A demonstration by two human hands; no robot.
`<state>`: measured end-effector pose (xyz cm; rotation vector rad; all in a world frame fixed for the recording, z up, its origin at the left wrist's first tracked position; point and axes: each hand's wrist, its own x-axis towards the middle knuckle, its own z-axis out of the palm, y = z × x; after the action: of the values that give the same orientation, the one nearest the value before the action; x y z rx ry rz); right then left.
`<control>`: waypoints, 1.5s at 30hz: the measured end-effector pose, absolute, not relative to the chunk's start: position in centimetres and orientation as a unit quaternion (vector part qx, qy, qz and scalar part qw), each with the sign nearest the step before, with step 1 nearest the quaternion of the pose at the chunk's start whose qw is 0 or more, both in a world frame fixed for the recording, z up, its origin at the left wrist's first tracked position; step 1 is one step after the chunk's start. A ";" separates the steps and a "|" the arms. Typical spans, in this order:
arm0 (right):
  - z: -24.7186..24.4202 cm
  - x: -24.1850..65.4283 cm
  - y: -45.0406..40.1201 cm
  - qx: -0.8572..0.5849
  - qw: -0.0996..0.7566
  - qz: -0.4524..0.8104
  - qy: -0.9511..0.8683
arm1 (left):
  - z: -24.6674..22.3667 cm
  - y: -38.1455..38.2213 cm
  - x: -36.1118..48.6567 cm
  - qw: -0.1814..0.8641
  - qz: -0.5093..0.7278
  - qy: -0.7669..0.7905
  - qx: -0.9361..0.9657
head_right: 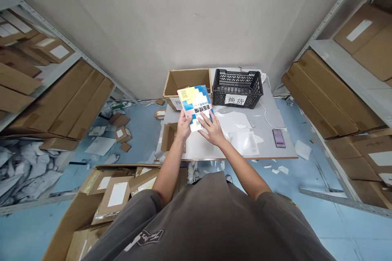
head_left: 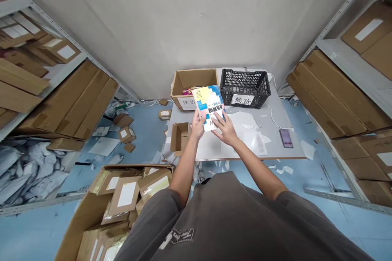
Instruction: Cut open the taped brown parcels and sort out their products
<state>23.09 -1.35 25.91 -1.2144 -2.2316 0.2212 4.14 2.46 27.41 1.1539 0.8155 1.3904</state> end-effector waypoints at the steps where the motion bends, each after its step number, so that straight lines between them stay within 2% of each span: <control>1: 25.8 23.1 -1.4 -0.458 0.293 0.082 -0.835 | 27.4 2.5 4.1 0.546 0.584 0.348 0.489; 13: 24.3 27.4 -0.7 -0.497 0.371 0.125 -0.774 | 29.2 2.9 5.6 0.546 0.562 0.342 0.518; 17: 23.6 28.3 -0.2 -0.497 0.408 0.124 -0.756 | 30.0 2.7 7.1 0.481 0.562 0.385 0.551; 20: 23.1 28.4 0.4 -0.495 0.407 0.127 -0.757 | 30.5 2.2 7.4 0.387 0.542 0.451 0.593; 23: 22.3 28.0 1.4 -0.501 0.387 0.127 -0.763 | 30.7 1.8 7.0 0.309 0.468 0.487 0.670; 27: 20.9 27.2 4.1 -0.501 0.384 0.097 -0.769 | 29.6 3.2 5.9 0.274 0.377 0.487 0.739; 30: 20.5 26.3 7.7 -0.504 0.385 0.075 -0.770 | 28.6 6.8 4.5 0.256 0.378 0.492 0.741; 34: 21.6 24.1 15.2 -0.505 0.370 0.054 -0.778 | 28.3 15.2 1.5 0.244 0.387 0.475 0.752; 40: 23.3 19.7 27.4 -0.528 0.352 0.085 -0.768 | 28.4 29.5 -3.8 0.290 0.398 0.413 0.766; 45: 23.9 19.3 32.1 -0.578 0.318 0.109 -0.743 | 26.6 33.9 -6.8 0.281 0.375 0.439 0.767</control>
<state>19.25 32.09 23.88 -1.5202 -1.9554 0.2879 -6.75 33.91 26.56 2.0546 1.1758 1.0046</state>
